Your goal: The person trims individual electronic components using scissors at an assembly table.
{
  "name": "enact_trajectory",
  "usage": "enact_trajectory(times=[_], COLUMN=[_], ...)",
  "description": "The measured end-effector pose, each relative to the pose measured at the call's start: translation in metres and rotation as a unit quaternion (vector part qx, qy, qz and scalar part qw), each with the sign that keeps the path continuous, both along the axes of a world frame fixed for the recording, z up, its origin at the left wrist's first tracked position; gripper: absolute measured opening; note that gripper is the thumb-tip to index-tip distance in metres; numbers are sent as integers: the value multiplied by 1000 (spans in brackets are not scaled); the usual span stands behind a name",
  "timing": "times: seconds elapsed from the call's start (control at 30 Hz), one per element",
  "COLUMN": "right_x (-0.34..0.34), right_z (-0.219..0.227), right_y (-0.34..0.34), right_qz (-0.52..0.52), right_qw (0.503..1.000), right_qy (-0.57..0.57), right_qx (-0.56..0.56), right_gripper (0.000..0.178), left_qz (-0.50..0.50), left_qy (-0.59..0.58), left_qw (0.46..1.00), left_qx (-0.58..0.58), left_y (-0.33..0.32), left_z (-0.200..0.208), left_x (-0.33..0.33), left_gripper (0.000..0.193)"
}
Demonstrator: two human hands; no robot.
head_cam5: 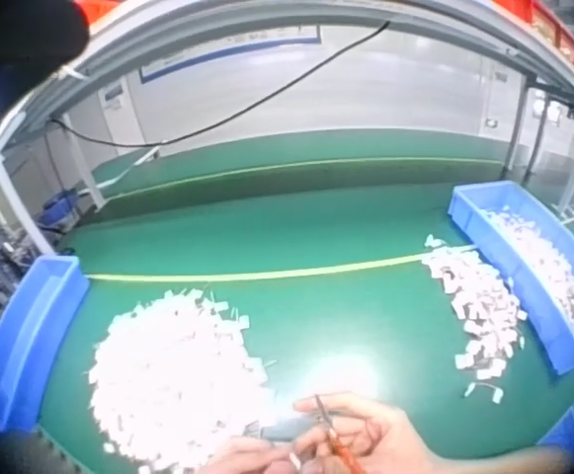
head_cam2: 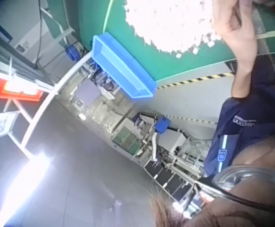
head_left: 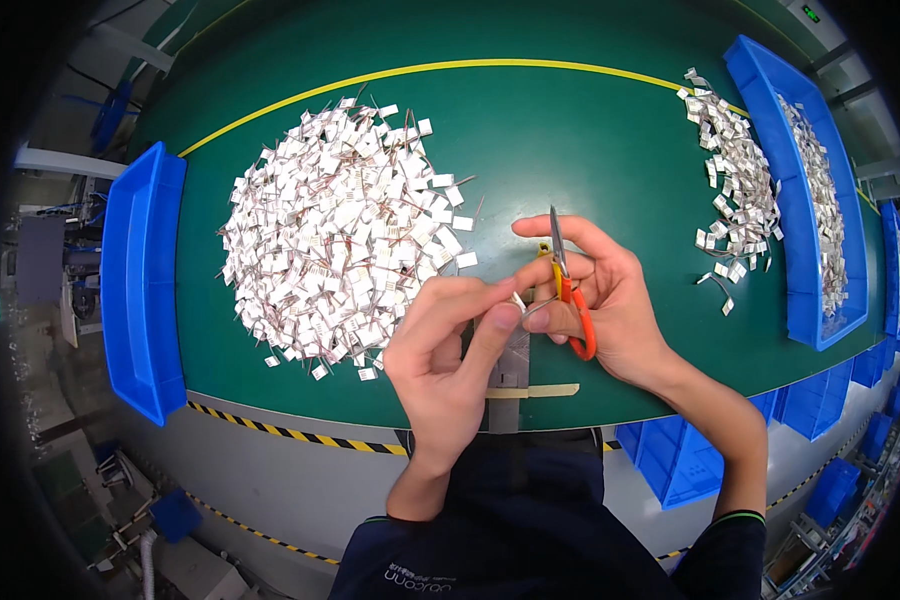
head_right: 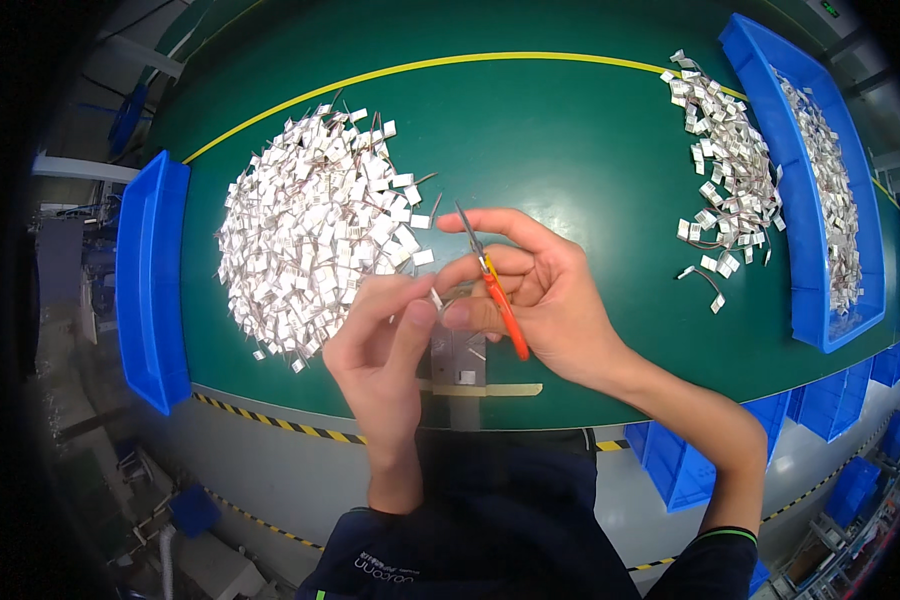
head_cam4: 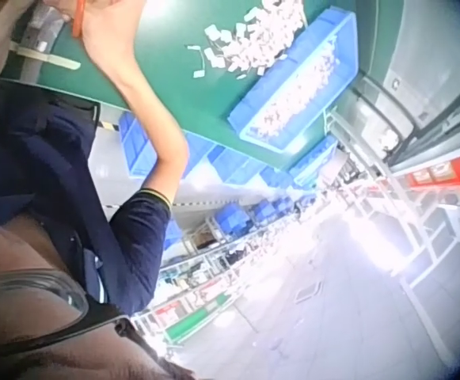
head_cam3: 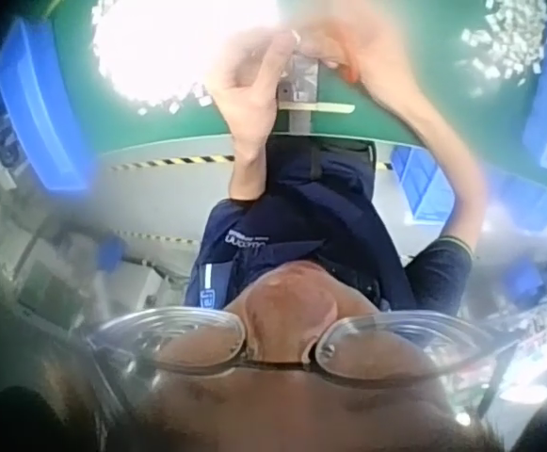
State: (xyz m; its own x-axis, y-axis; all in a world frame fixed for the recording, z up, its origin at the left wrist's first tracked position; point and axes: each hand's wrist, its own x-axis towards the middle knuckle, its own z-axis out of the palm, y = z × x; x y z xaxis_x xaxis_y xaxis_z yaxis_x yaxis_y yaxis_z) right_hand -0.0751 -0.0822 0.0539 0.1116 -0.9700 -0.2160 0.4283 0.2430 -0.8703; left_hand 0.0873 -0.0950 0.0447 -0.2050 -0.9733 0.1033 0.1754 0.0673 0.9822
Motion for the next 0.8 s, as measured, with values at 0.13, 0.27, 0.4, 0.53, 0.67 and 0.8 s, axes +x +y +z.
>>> enact_trajectory(times=[0.13,0.27,0.4,0.53,0.67,0.8], right_x=[-3,-1,2,0,3,3], right_z=[-2,-6,-11,-2,-2,1], right_y=[-2,-3,-3,-2,-2,1], right_qz=[3,-24,-46,-45,-68,-40], right_qw=[999,999,998,998,996,998], right_qy=[34,21,28,44,50,56], right_qx=[1,-10,-32,-14,-16,-8], right_gripper=[56,55,55,55,56,56], left_qz=[28,8,28,7,0,5], left_qy=[-93,-109,-70,1,-24,-28], left_qw=[993,992,997,997,999,999], left_qx=[-71,-65,-12,71,43,41], left_y=[2,2,3,-1,-1,-1], left_z=[-3,-1,-2,-8,-6,-5], left_x=[-1,-3,-5,1,1,1], left_gripper=[20,20,18,18,19,18])
